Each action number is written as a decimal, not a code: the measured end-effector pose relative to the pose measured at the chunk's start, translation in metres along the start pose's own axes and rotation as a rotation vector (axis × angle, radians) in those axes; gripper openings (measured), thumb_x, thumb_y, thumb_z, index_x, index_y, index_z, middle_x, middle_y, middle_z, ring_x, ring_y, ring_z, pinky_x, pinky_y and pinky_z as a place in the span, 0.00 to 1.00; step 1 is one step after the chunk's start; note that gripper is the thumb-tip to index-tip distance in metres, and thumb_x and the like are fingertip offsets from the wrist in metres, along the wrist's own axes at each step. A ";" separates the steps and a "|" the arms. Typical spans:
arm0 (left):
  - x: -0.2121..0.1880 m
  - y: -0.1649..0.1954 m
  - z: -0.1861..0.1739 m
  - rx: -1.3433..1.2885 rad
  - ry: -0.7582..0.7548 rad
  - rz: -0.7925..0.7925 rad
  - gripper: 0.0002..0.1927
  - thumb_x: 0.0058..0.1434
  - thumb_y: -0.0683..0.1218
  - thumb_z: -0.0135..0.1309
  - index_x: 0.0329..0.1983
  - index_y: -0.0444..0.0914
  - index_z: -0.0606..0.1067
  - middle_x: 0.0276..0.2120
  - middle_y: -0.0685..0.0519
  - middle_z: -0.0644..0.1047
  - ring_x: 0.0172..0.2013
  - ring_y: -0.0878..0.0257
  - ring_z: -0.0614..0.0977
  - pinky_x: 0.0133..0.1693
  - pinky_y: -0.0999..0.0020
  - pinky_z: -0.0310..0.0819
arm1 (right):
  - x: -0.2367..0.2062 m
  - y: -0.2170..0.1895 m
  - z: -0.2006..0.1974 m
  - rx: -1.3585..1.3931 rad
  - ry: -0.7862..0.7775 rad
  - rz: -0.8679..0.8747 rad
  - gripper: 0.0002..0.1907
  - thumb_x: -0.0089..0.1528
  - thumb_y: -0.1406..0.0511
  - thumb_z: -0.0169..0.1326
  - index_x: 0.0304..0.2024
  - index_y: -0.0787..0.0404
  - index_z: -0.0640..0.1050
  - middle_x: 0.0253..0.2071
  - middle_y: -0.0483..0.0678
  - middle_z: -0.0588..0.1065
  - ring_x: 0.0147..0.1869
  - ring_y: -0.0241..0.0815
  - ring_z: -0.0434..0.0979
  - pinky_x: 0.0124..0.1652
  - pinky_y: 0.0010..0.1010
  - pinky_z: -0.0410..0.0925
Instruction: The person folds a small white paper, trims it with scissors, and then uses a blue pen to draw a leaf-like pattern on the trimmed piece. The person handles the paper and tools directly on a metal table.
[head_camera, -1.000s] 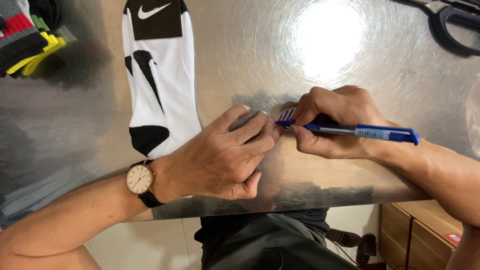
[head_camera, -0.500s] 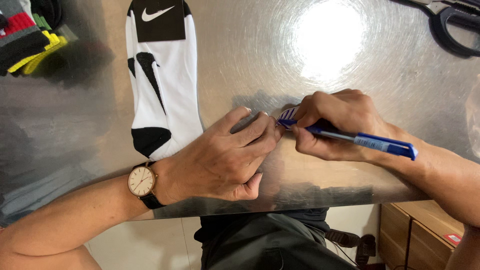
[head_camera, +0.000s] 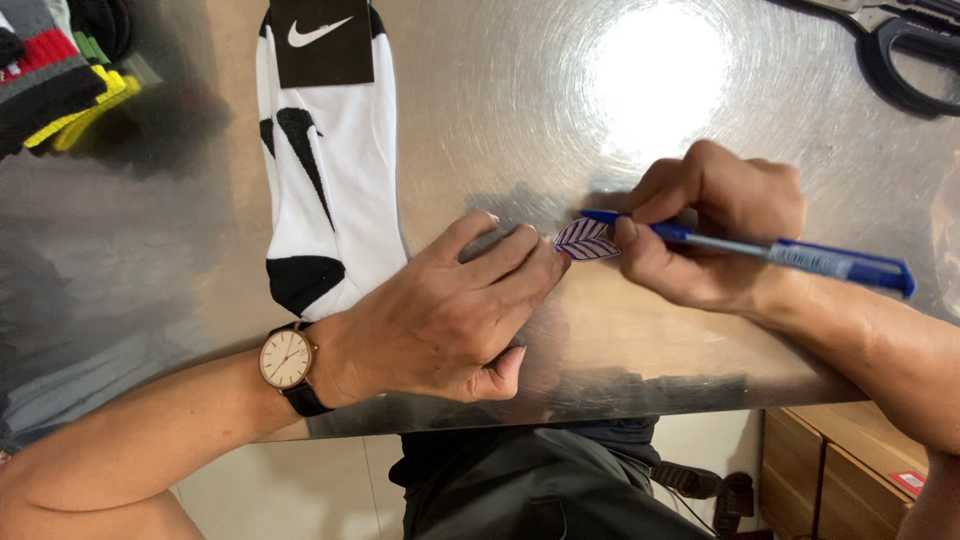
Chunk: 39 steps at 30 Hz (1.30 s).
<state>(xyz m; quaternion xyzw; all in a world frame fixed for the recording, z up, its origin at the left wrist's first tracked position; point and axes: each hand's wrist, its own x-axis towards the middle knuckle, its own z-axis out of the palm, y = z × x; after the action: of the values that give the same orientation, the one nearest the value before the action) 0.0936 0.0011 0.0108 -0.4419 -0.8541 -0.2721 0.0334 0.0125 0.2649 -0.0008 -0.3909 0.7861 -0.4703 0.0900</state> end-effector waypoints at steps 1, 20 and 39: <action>0.000 0.000 0.000 -0.016 0.002 -0.007 0.32 0.48 0.49 0.54 0.52 0.21 0.76 0.53 0.39 0.76 0.55 0.51 0.75 0.58 0.54 0.65 | 0.000 -0.001 -0.004 0.062 -0.006 0.038 0.11 0.65 0.70 0.59 0.34 0.65 0.69 0.30 0.53 0.81 0.26 0.32 0.79 0.24 0.19 0.69; -0.003 0.011 0.010 -0.001 0.034 -0.044 0.32 0.51 0.49 0.50 0.52 0.18 0.74 0.52 0.37 0.75 0.55 0.48 0.74 0.59 0.54 0.65 | 0.007 -0.013 0.000 0.029 -0.193 0.069 0.13 0.58 0.65 0.65 0.30 0.61 0.72 0.30 0.48 0.81 0.27 0.35 0.82 0.24 0.23 0.72; -0.004 0.010 0.012 0.020 0.015 -0.042 0.33 0.51 0.49 0.50 0.53 0.19 0.74 0.52 0.37 0.76 0.55 0.49 0.75 0.59 0.53 0.65 | 0.005 -0.008 0.005 -0.024 -0.150 -0.085 0.11 0.62 0.68 0.62 0.32 0.63 0.71 0.30 0.51 0.80 0.26 0.34 0.81 0.22 0.21 0.71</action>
<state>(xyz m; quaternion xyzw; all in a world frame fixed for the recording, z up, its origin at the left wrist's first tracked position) 0.1056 0.0090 0.0040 -0.4214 -0.8657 -0.2675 0.0386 0.0158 0.2554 0.0041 -0.4591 0.7654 -0.4337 0.1237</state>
